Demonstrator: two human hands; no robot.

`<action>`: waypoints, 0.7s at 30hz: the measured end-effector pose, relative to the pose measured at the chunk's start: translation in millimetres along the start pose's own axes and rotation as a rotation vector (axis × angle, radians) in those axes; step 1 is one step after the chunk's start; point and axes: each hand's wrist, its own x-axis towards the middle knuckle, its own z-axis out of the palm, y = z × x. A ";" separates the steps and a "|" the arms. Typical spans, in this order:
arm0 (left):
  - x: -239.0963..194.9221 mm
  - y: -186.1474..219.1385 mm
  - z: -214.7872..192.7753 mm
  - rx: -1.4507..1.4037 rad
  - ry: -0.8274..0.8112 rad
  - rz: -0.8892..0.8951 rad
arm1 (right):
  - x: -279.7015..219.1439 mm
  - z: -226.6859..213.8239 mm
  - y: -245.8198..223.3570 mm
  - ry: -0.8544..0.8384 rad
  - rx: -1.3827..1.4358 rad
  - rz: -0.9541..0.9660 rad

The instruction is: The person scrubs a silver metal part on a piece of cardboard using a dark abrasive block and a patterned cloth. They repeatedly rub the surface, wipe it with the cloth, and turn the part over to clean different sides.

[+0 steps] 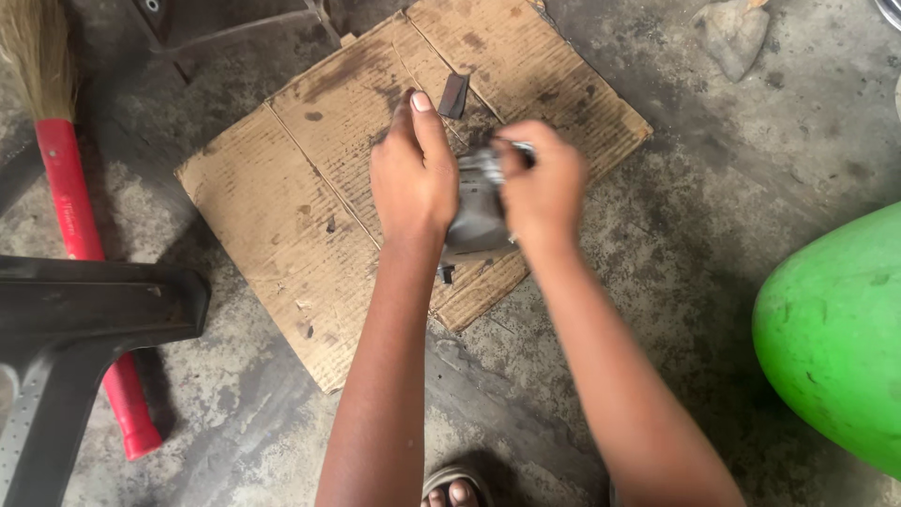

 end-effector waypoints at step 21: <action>9.4 15.5 8.7 -0.023 -0.007 -0.004 | 8.3 -11.5 4.2 0.028 0.036 -0.206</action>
